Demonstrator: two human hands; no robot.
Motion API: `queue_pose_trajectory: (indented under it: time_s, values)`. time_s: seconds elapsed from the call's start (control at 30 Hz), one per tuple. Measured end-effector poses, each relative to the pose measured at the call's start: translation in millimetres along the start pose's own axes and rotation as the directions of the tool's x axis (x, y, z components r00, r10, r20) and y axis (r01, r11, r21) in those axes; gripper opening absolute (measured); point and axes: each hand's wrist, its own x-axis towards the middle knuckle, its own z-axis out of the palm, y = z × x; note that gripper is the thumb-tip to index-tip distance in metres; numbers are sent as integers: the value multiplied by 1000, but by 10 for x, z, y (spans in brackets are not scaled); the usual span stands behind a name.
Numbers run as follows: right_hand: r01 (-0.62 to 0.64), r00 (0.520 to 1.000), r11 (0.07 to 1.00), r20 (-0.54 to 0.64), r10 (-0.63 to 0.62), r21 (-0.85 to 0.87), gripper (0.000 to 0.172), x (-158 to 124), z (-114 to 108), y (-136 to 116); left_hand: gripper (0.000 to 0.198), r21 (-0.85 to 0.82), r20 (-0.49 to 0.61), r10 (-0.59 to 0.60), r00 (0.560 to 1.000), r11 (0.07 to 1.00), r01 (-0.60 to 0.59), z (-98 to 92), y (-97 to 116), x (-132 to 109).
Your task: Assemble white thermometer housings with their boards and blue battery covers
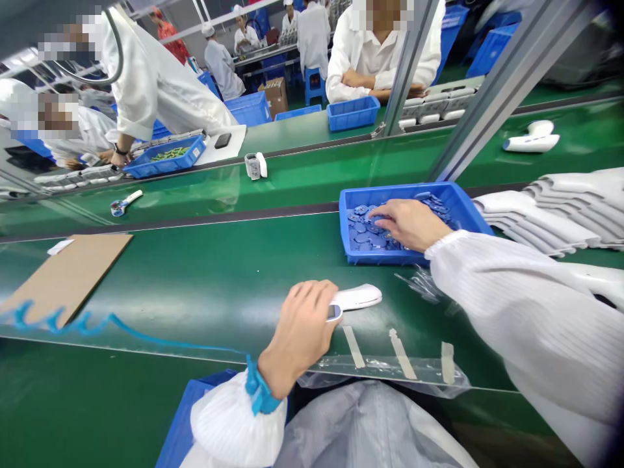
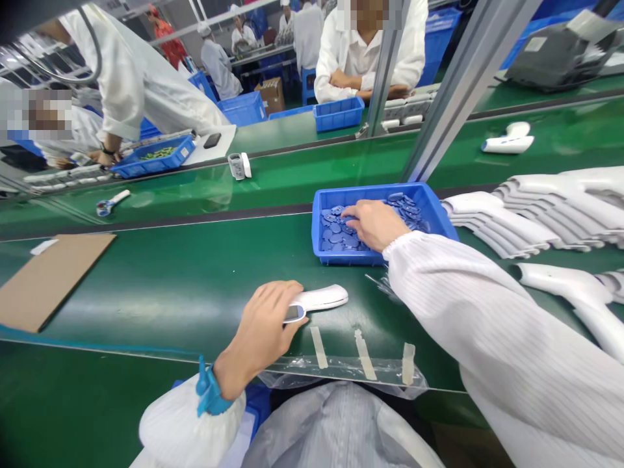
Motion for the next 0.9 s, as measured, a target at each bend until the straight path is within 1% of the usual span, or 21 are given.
queue_pose_trajectory:
  time_s: [0.03, 0.07, 0.1, 0.13, 0.17, 0.2, 0.23, 0.27, 0.3, 0.33, 0.37, 0.4, 0.47, 0.53, 0.6, 0.7, 0.77, 0.83, 0.9]
  values:
    - [1, 1000, 1000, -24, 0, 30, 23, -80, -71, -53, 28, 101, 42, 24, 999, 995, -28, 6, 57, 56]
    - [-10, 999, 996, -49, 15, 92, 24, -181, -143, -114, 21, 167, 72, 25, 997, 985, -37, 4, 105, 114]
    - [-37, 996, 982, -76, 52, 188, 24, -301, -215, -182, 18, 184, 70, 2, 998, 983, -15, -8, 138, 169]
    - [-74, 989, 949, -97, 108, 306, 24, -437, -282, -255, 16, 144, 34, -47, 998, 989, 41, -34, 154, 216]
    - [-116, 978, 894, -105, 178, 433, 26, -582, -342, -330, 16, 49, -15, -117, 993, 992, 117, -71, 158, 255]
    - [-159, 963, 823, -97, 250, 545, 29, -727, -391, -408, 18, -86, -57, -198, 979, 978, 192, -117, 153, 285]
    - [-200, 948, 751, -69, 311, 629, 33, -863, -426, -489, 21, -236, -76, -276, 958, 939, 251, -167, 146, 308]
    - [-235, 938, 696, -30, 346, 678, 38, -980, -448, -572, 22, -377, -66, -335, 940, 881, 287, -216, 144, 327]
    - [-263, 932, 649, 15, 362, 714, 40, -1075, -456, -657, 22, -488, -31, -361, 932, 820, 301, -257, 153, 344]
    - [-282, 931, 607, 58, 361, 743, 41, -1144, -451, -742, 21, -561, 12, -354, 935, 771, 300, -286, 174, 361]
    - [-287, 933, 573, 88, 349, 768, 41, -1188, -436, -825, 20, -602, 47, -325, 945, 745, 286, -303, 208, 380]
    - [-276, 939, 546, 101, 328, 791, 40, -1210, -412, -904, 19, -617, 66, -287, 956, 741, 266, -306, 252, 398]
    - [-209, 959, 512, 73, 273, 833, 34, -1215, -351, -1033, 14, -591, 69, -223, 972, 776, 221, -284, 349, 433]
    - [-132, 972, 525, 6, 235, 841, 29, -1199, -285, -1114, 11, -527, 41, -189, 981, 830, 182, -250, 425, 456]
    - [-76, 975, 597, -66, 213, 798, 25, -1188, -231, -1153, 10, -461, 7, -172, 985, 874, 156, -227, 461, 465]
    - [-9, 975, 757, -162, 152, 653, 27, -1190, -197, -1182, 11, -365, -34, -159, 987, 921, 136, -219, 456, 456]
    - [51, 971, 841, -223, 84, 539, 31, -1193, -200, -1206, 12, -287, -46, -134, 990, 951, 116, -219, 436, 445]
    - [97, 962, 897, -271, 26, 431, 33, -1194, -200, -1229, 11, -210, -37, -88, 995, 975, 79, -212, 416, 437]
    - [114, 952, 926, -305, 0, 359, 31, -1194, -169, -1239, 10, -214, -12, -44, 999, 976, 40, -193, 397, 432]
